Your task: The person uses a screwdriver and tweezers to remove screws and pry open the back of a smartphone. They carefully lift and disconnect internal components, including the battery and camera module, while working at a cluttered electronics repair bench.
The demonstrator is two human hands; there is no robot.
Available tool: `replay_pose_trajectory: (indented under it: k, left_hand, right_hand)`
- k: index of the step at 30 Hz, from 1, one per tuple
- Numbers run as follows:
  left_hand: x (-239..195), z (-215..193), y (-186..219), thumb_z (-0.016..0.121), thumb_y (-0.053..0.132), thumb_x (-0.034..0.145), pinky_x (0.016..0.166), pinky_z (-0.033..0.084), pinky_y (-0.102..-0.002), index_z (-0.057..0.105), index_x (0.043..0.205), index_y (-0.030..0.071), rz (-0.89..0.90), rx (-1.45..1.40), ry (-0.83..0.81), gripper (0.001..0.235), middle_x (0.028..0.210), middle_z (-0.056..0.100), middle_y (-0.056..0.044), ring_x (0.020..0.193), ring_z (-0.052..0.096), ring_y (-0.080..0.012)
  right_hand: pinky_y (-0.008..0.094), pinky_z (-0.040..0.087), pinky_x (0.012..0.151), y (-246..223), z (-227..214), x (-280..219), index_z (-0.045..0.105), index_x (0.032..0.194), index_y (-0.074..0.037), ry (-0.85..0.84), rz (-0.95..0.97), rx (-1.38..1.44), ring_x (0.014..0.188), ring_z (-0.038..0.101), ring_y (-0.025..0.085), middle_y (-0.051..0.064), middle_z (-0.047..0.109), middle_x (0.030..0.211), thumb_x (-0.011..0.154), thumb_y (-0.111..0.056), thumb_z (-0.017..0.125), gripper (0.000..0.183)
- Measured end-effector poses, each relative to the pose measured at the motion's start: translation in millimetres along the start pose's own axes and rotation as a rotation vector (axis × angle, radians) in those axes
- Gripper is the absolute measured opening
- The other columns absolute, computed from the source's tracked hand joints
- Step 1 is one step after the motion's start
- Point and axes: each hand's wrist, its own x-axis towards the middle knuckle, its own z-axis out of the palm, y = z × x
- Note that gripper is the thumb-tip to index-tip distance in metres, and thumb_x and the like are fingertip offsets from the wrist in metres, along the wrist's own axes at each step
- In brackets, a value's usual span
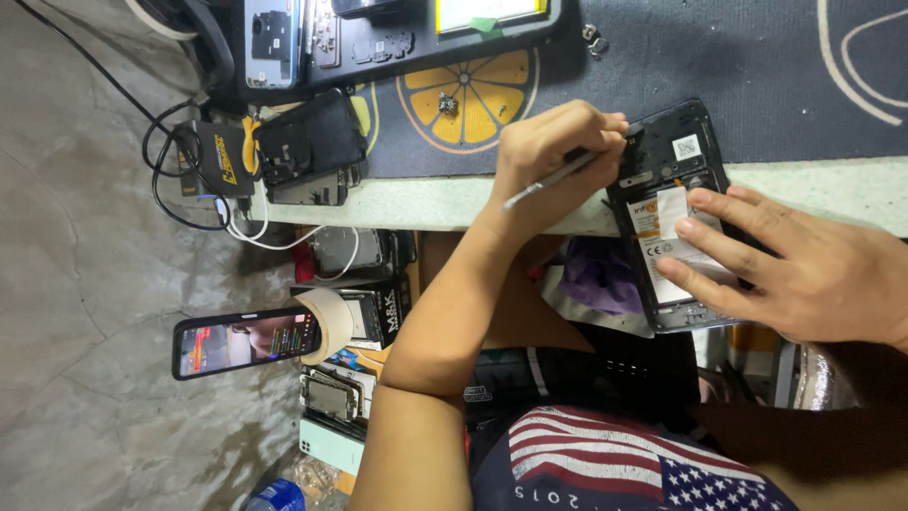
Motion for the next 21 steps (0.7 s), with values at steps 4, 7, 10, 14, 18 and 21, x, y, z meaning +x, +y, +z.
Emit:
replay_pose_trajectory:
  k: [4,7,10,14,18,21]
  left_hand:
    - [0.6,1.2,3.1,0.08,-0.002,0.086,0.079,0.062,-0.027,0.063,0.087,0.003,0.042,0.077,-0.021,0.018,0.092,0.074,-0.007,0.098,0.078,-0.0206]
    - [3.0,-0.3,5.2,0.077,-0.003,0.082,0.078,0.064,-0.027,0.059,0.085,0.003,0.006,0.03,-0.007,0.02,0.089,0.072,-0.007,0.096,0.079,-0.0196]
    - [3.8,-1.3,5.2,0.076,-0.004,0.083,0.077,0.064,-0.026,0.057,0.086,0.002,0.026,-0.035,0.004,0.021,0.089,0.07,-0.008,0.097,0.078,-0.0196]
    - [1.4,3.1,2.5,0.079,-0.003,0.085,0.078,0.063,-0.027,0.059,0.085,0.003,0.02,0.039,0.005,0.021,0.088,0.072,-0.007,0.095,0.078,-0.0195]
    - [2.6,-1.8,0.4,0.077,-0.005,0.084,0.08,0.064,-0.027,0.056,0.086,0.003,-0.001,-0.073,0.016,0.022,0.087,0.071,-0.008,0.093,0.079,-0.0188]
    - [4.3,0.3,-0.5,0.078,-0.004,0.083,0.075,0.063,-0.026,0.058,0.086,0.002,-0.029,-0.077,0.007,0.021,0.088,0.072,-0.009,0.091,0.079,-0.0181]
  right_hand:
    - [0.051,0.05,0.104,-1.3,3.3,-0.8,0.061,0.136,-0.009,-0.003,-0.006,-0.027,0.13,0.059,0.043,0.025,0.062,0.133,0.086,-0.013,0.062,0.05]
    - [0.051,0.051,0.104,0.1,2.5,0.9,0.061,0.137,-0.01,0.008,-0.009,-0.031,0.129,0.059,0.042,0.024,0.062,0.132,0.085,-0.016,0.063,0.053]
    - [0.053,0.053,0.105,1.4,1.9,2.2,0.061,0.137,-0.008,0.012,-0.017,-0.013,0.129,0.06,0.044,0.026,0.062,0.132,0.082,-0.016,0.063,0.055]
    - [0.052,0.052,0.106,-1.6,2.0,-0.7,0.061,0.137,-0.008,0.003,-0.005,-0.016,0.127,0.06,0.042,0.025,0.062,0.13,0.084,-0.013,0.063,0.054]
    - [0.055,0.049,0.105,1.7,2.3,3.1,0.061,0.138,-0.007,-0.012,-0.033,-0.027,0.128,0.06,0.046,0.028,0.061,0.13,0.083,-0.017,0.063,0.056]
    - [0.053,0.049,0.105,0.0,2.2,1.0,0.06,0.138,-0.006,0.0,-0.014,0.001,0.128,0.06,0.044,0.027,0.062,0.131,0.083,-0.015,0.063,0.056]
